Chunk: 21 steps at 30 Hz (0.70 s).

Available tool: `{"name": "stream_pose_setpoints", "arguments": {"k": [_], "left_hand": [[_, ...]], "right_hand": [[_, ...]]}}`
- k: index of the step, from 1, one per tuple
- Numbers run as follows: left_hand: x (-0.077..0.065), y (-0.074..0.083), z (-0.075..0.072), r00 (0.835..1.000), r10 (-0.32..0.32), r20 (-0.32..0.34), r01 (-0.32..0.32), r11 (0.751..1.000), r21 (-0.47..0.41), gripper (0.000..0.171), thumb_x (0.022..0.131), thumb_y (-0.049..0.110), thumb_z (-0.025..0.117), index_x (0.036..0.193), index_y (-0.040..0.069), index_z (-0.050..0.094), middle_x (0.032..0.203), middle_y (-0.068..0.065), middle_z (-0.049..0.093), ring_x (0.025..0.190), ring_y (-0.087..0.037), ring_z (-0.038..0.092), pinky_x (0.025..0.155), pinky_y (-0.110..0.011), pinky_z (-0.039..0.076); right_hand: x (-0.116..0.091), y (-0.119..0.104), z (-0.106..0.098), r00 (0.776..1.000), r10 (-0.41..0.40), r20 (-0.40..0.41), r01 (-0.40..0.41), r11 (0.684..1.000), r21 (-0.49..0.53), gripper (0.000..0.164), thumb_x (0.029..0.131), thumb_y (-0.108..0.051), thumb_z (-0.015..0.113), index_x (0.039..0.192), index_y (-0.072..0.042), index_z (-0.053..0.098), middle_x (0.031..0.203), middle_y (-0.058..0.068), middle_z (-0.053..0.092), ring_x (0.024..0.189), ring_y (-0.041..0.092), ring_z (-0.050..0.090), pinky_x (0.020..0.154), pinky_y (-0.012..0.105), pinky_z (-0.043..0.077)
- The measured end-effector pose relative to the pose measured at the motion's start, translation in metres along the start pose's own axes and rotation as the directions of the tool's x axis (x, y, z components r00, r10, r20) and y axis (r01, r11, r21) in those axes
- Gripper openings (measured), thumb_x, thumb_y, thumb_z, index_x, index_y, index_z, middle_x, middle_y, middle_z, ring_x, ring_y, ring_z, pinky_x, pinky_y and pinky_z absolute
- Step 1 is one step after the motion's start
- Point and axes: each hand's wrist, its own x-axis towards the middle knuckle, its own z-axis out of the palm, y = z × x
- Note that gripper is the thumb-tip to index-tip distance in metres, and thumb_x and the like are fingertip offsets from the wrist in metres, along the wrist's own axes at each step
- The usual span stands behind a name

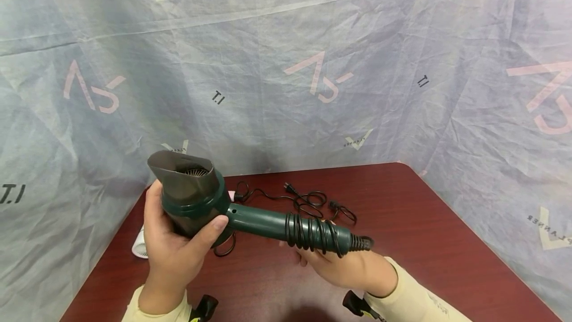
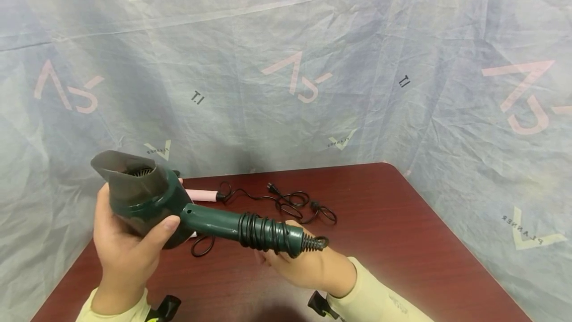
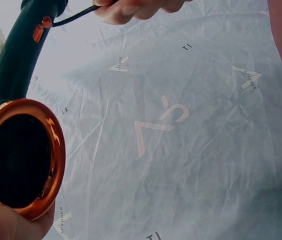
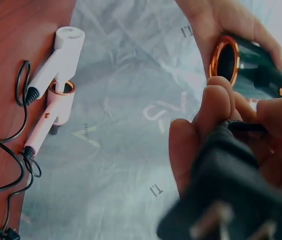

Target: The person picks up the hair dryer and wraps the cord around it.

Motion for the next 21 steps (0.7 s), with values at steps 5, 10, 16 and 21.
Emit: {"name": "stream_pose_setpoints", "arguments": {"k": [5,10,16,21], "left_hand": [[0.002,0.001,0.003,0.999,-0.007,-0.047,0.007,1.000,0.008,0.079,0.072,-0.019,0.077,0.141,-0.019,0.039,0.126,-0.023,0.060,0.106,-0.029,0.068,0.093,-0.031,0.059],[0.003,0.003,0.005,0.996,-0.026,-0.081,0.031,0.998,0.055,0.079,0.073,-0.018,0.078,0.143,-0.017,0.040,0.127,-0.022,0.060,0.108,-0.027,0.064,0.094,-0.030,0.056],[0.004,0.003,0.007,0.995,-0.030,-0.090,0.040,0.993,0.113,0.079,0.073,-0.018,0.077,0.142,-0.017,0.040,0.128,-0.023,0.059,0.108,-0.027,0.063,0.092,-0.029,0.055],[0.003,0.003,0.009,0.995,-0.030,-0.093,0.049,0.978,0.205,0.080,0.072,-0.016,0.079,0.142,-0.016,0.041,0.128,-0.022,0.058,0.107,-0.025,0.062,0.092,-0.027,0.054]], "right_hand": [[0.012,-0.006,-0.001,0.979,0.201,0.009,-0.182,0.864,0.470,0.007,0.109,-0.017,0.053,0.109,-0.018,0.059,0.076,-0.015,0.052,0.069,-0.010,0.045,0.074,0.003,0.039],[0.016,-0.010,-0.005,0.943,0.300,0.145,-0.331,0.792,0.514,0.011,0.110,-0.025,0.051,0.102,-0.025,0.058,0.075,-0.020,0.045,0.066,-0.011,0.042,0.067,0.004,0.037],[0.016,-0.014,-0.010,0.930,0.315,0.187,-0.365,0.840,0.401,0.017,0.110,-0.031,0.051,0.095,-0.024,0.054,0.075,-0.019,0.040,0.063,-0.007,0.039,0.064,0.010,0.037],[0.016,-0.018,-0.016,0.929,0.307,0.204,-0.366,0.840,0.400,0.026,0.110,-0.034,0.050,0.085,-0.025,0.045,0.068,-0.018,0.034,0.058,-0.008,0.031,0.056,0.009,0.031]]}}
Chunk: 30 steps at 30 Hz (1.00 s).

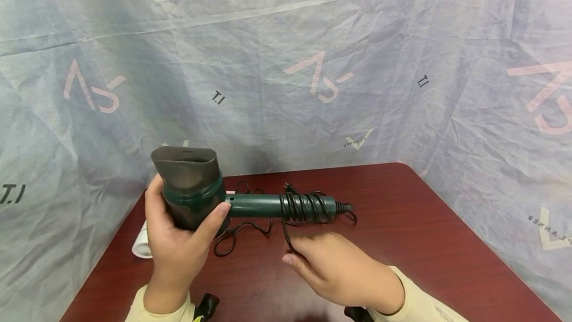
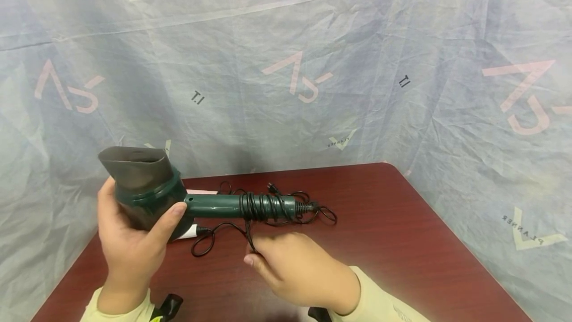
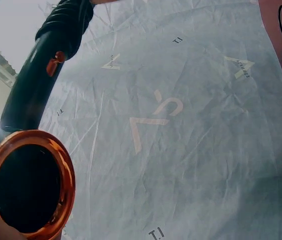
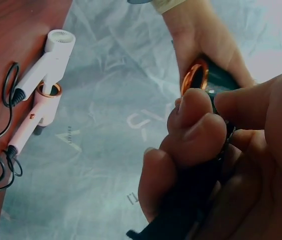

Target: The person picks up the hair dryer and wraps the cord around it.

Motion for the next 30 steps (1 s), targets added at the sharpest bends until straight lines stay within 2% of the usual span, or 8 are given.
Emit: {"name": "stream_pose_setpoints", "arguments": {"k": [6,13,17,23,26,30], "left_hand": [[0.000,0.000,0.001,0.999,-0.005,0.034,0.000,0.992,0.128,0.082,0.072,-0.014,0.081,0.143,-0.015,0.041,0.128,-0.021,0.059,0.106,-0.023,0.062,0.092,-0.025,0.053],[-0.001,0.002,0.002,0.998,0.007,0.069,-0.024,0.968,0.250,0.083,0.072,-0.008,0.084,0.144,-0.013,0.043,0.129,-0.018,0.060,0.113,-0.021,0.060,0.098,-0.026,0.049],[-0.001,0.003,0.002,0.996,0.011,0.086,-0.038,0.949,0.313,0.084,0.071,-0.002,0.087,0.143,-0.012,0.045,0.128,-0.019,0.060,0.116,-0.020,0.058,0.101,-0.026,0.045],[-0.005,-0.006,-0.002,0.992,0.033,0.123,-0.082,0.907,0.414,0.085,0.067,0.007,0.090,0.140,-0.011,0.050,0.124,-0.024,0.061,0.119,-0.019,0.053,0.104,-0.024,0.041],[-0.008,-0.012,-0.004,0.990,0.043,0.133,-0.097,0.897,0.432,0.085,0.066,0.010,0.091,0.138,-0.011,0.052,0.120,-0.023,0.063,0.115,-0.017,0.056,0.103,-0.022,0.043],[-0.010,-0.016,-0.006,0.988,0.053,0.143,-0.112,0.889,0.444,0.085,0.066,0.013,0.091,0.138,-0.011,0.052,0.119,-0.022,0.064,0.112,-0.016,0.058,0.102,-0.022,0.043]], "right_hand": [[-0.002,-0.005,-0.004,0.999,-0.045,-0.030,0.046,0.998,0.032,0.026,0.108,-0.028,0.055,0.085,-0.024,0.043,0.065,-0.019,0.033,0.057,-0.012,0.026,0.051,0.006,0.024],[-0.003,-0.005,-0.007,0.992,-0.073,-0.101,0.073,0.997,-0.007,0.025,0.106,-0.024,0.058,0.086,-0.022,0.044,0.067,-0.019,0.027,0.057,-0.011,0.021,0.053,0.004,0.019],[-0.002,-0.004,-0.011,0.990,-0.077,-0.115,0.076,0.997,-0.020,0.022,0.106,-0.023,0.058,0.088,-0.022,0.046,0.068,-0.018,0.028,0.058,-0.010,0.024,0.054,0.004,0.021],[-0.002,-0.002,-0.016,0.987,-0.088,-0.135,0.084,0.996,-0.033,0.006,0.106,-0.023,0.058,0.101,-0.022,0.055,0.071,-0.018,0.031,0.062,-0.009,0.030,0.059,0.004,0.026],[-0.003,-0.001,-0.019,0.988,-0.081,-0.131,0.079,0.997,-0.020,0.001,0.107,-0.024,0.057,0.106,-0.023,0.057,0.072,-0.017,0.034,0.063,-0.008,0.032,0.060,0.005,0.029],[-0.004,0.001,-0.023,0.988,-0.077,-0.133,0.074,0.997,-0.024,0.003,0.107,-0.024,0.058,0.108,-0.024,0.060,0.072,-0.017,0.041,0.063,-0.009,0.035,0.059,0.006,0.032]]}}
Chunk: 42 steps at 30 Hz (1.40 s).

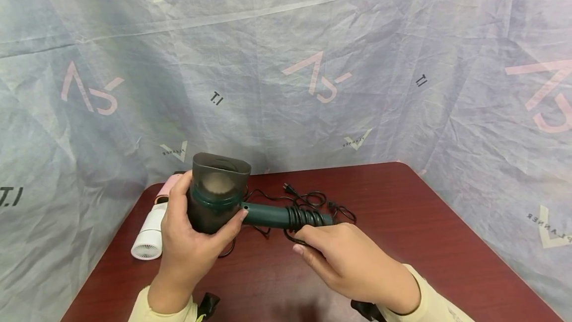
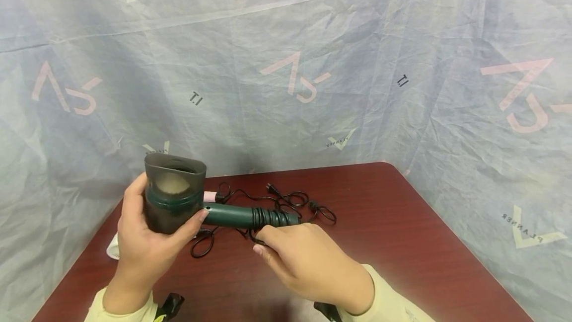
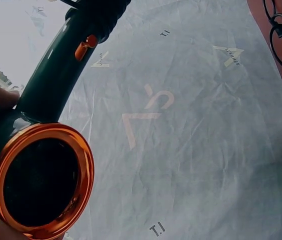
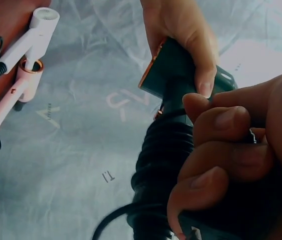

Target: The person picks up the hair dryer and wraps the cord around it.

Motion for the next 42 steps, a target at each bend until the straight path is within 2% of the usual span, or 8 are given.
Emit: {"name": "stream_pose_setpoints", "arguments": {"k": [11,16,22,27,35,38,42], "left_hand": [[-0.003,-0.003,-0.002,0.999,0.002,0.054,-0.003,0.999,0.034,0.086,0.065,0.016,0.092,0.139,-0.007,0.054,0.118,-0.017,0.067,0.108,-0.016,0.061,0.100,-0.019,0.045],[-0.005,-0.005,-0.001,0.995,0.013,0.101,-0.019,0.998,0.062,0.084,0.069,0.026,0.092,0.139,-0.004,0.056,0.120,-0.015,0.067,0.108,-0.019,0.061,0.101,-0.019,0.043],[-0.004,-0.006,0.000,0.989,0.087,0.123,-0.092,0.995,0.042,0.080,0.080,0.042,0.086,0.136,-0.008,0.057,0.124,-0.018,0.066,0.109,-0.022,0.061,0.104,-0.019,0.042],[-0.002,-0.005,0.000,0.980,0.148,0.132,-0.152,0.988,0.023,0.079,0.083,0.047,0.082,0.133,-0.010,0.058,0.120,-0.019,0.067,0.106,-0.022,0.061,0.104,-0.019,0.042],[-0.001,-0.001,-0.002,0.967,0.185,0.177,-0.180,0.983,-0.047,0.077,0.082,0.045,0.084,0.130,-0.010,0.060,0.119,-0.017,0.067,0.107,-0.019,0.062,0.103,-0.019,0.043],[0.000,-0.001,-0.003,0.959,0.206,0.193,-0.190,0.977,-0.098,0.076,0.080,0.040,0.087,0.129,-0.012,0.059,0.119,-0.018,0.067,0.108,-0.018,0.063,0.103,-0.019,0.044],[0.003,-0.001,-0.005,0.955,0.218,0.203,-0.181,0.966,-0.186,0.079,0.071,0.027,0.094,0.128,-0.014,0.058,0.119,-0.017,0.067,0.106,-0.018,0.064,0.101,-0.021,0.046]], "right_hand": [[0.000,0.002,-0.001,0.999,-0.032,-0.044,0.031,0.999,-0.023,0.006,0.103,-0.022,0.065,0.108,-0.026,0.065,0.077,-0.020,0.050,0.066,-0.010,0.040,0.062,0.006,0.037],[-0.001,0.003,-0.003,0.996,-0.050,-0.068,0.046,0.998,-0.046,0.007,0.100,-0.024,0.070,0.107,-0.027,0.069,0.082,-0.022,0.057,0.067,-0.009,0.043,0.063,0.007,0.039],[-0.001,0.006,-0.004,0.996,-0.052,-0.078,0.047,0.997,-0.063,0.008,0.098,-0.025,0.073,0.105,-0.028,0.070,0.083,-0.023,0.058,0.067,-0.008,0.043,0.063,0.008,0.039],[0.000,0.008,-0.004,0.995,-0.047,-0.093,0.036,0.993,-0.109,0.010,0.096,-0.030,0.074,0.102,-0.027,0.067,0.085,-0.021,0.057,0.069,-0.006,0.046,0.063,0.012,0.042],[0.000,0.013,-0.005,0.990,-0.083,-0.113,0.074,0.994,-0.082,0.016,0.093,-0.028,0.079,0.103,-0.023,0.068,0.090,-0.016,0.058,0.072,-0.004,0.051,0.065,0.009,0.043],[0.001,0.014,-0.006,0.987,-0.108,-0.116,0.099,0.992,-0.079,0.018,0.092,-0.029,0.079,0.105,-0.021,0.069,0.091,-0.015,0.059,0.073,-0.003,0.050,0.065,0.009,0.042],[0.002,0.015,-0.008,0.984,-0.130,-0.119,0.125,0.991,-0.052,0.020,0.092,-0.031,0.079,0.107,-0.022,0.069,0.091,-0.014,0.059,0.074,-0.003,0.051,0.067,0.007,0.043]]}}
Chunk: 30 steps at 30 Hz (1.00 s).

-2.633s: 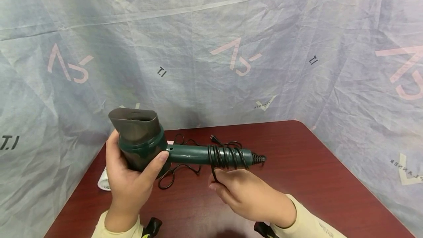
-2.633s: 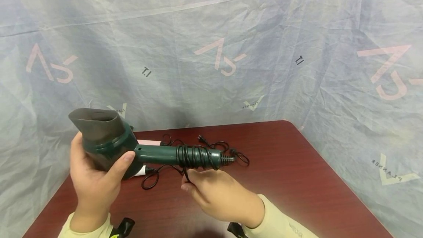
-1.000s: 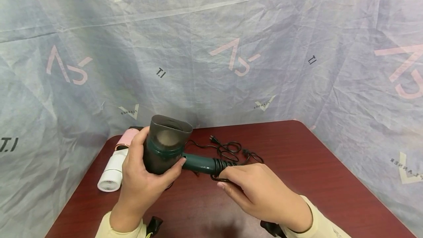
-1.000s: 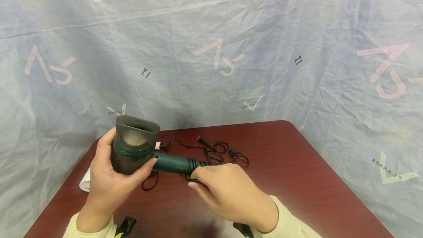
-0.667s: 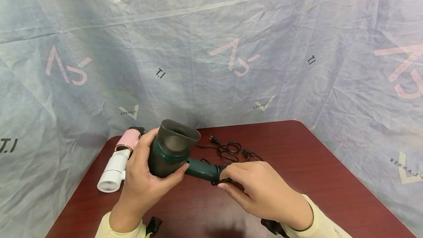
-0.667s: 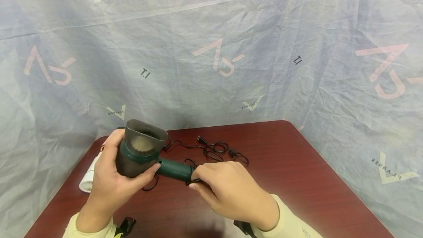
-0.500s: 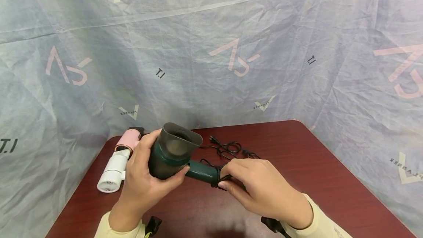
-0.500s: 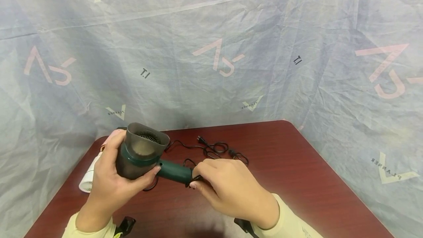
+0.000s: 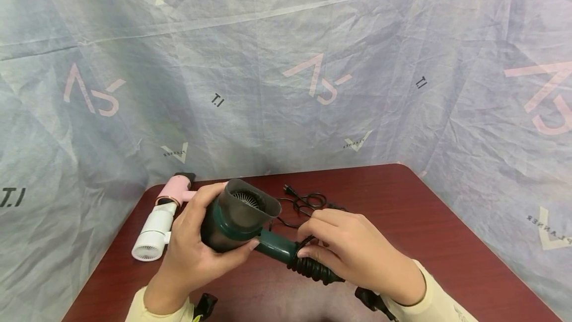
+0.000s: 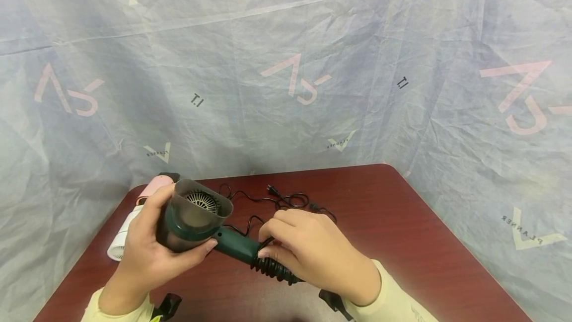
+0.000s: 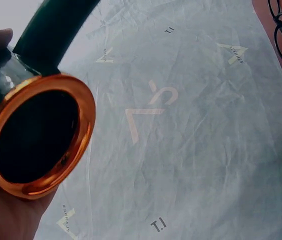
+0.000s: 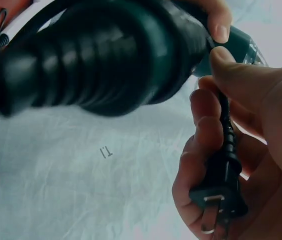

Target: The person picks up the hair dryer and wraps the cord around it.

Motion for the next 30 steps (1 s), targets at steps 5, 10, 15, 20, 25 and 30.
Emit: {"name": "stream_pose_setpoints", "arguments": {"k": [5,10,15,20,25,30], "left_hand": [[0.000,-0.002,-0.003,1.000,-0.018,-0.004,0.018,0.994,-0.105,0.086,0.067,0.021,0.098,0.130,-0.018,0.053,0.116,-0.016,0.070,0.104,-0.017,0.066,0.099,-0.022,0.048],[-0.002,-0.002,-0.004,0.999,-0.046,-0.021,0.041,0.979,-0.200,0.087,0.071,0.019,0.096,0.132,-0.021,0.049,0.120,-0.017,0.068,0.110,-0.017,0.065,0.102,-0.025,0.048],[-0.001,0.001,-0.004,0.996,-0.082,-0.043,0.063,0.943,-0.326,0.088,0.069,0.007,0.095,0.134,-0.023,0.043,0.123,-0.018,0.067,0.111,-0.018,0.066,0.103,-0.025,0.048],[0.000,0.001,-0.003,0.994,-0.079,-0.069,0.047,0.922,-0.385,0.088,0.069,0.000,0.092,0.135,-0.025,0.040,0.121,-0.019,0.066,0.111,-0.020,0.066,0.101,-0.026,0.050],[-0.002,0.000,-0.002,0.992,-0.100,-0.078,0.059,0.911,-0.409,0.086,0.068,-0.004,0.090,0.134,-0.026,0.039,0.119,-0.018,0.067,0.111,-0.020,0.066,0.101,-0.026,0.050],[-0.003,0.000,-0.002,0.990,-0.097,-0.100,0.046,0.903,-0.427,0.085,0.069,-0.007,0.088,0.135,-0.025,0.037,0.120,-0.019,0.067,0.111,-0.021,0.066,0.100,-0.026,0.051]], "right_hand": [[0.003,0.001,-0.003,1.000,-0.023,-0.017,0.024,0.999,0.039,0.021,0.092,-0.031,0.079,0.108,-0.023,0.068,0.093,-0.016,0.059,0.077,-0.002,0.051,0.070,0.007,0.042],[0.005,0.002,-0.006,0.999,-0.030,-0.040,0.034,0.995,0.095,0.016,0.095,-0.027,0.076,0.108,-0.022,0.068,0.097,-0.017,0.061,0.080,-0.003,0.050,0.072,0.008,0.042],[0.006,0.005,-0.006,0.999,-0.022,-0.037,0.028,0.986,0.164,0.014,0.097,-0.020,0.073,0.109,-0.020,0.067,0.099,-0.016,0.063,0.082,-0.003,0.052,0.075,0.008,0.043],[0.003,0.008,-0.002,1.000,0.021,-0.003,-0.020,0.984,0.179,0.012,0.101,-0.018,0.067,0.111,-0.024,0.067,0.100,-0.016,0.064,0.082,-0.004,0.052,0.075,0.009,0.044],[-0.001,0.012,0.002,0.992,0.105,0.069,-0.117,0.972,0.203,0.015,0.104,-0.017,0.062,0.114,-0.026,0.067,0.101,-0.017,0.065,0.079,-0.004,0.051,0.073,0.010,0.043],[0.000,0.014,0.006,0.990,0.110,0.084,-0.128,0.958,0.256,0.018,0.103,-0.012,0.063,0.115,-0.026,0.067,0.095,-0.018,0.062,0.077,-0.006,0.052,0.073,0.010,0.046]]}}
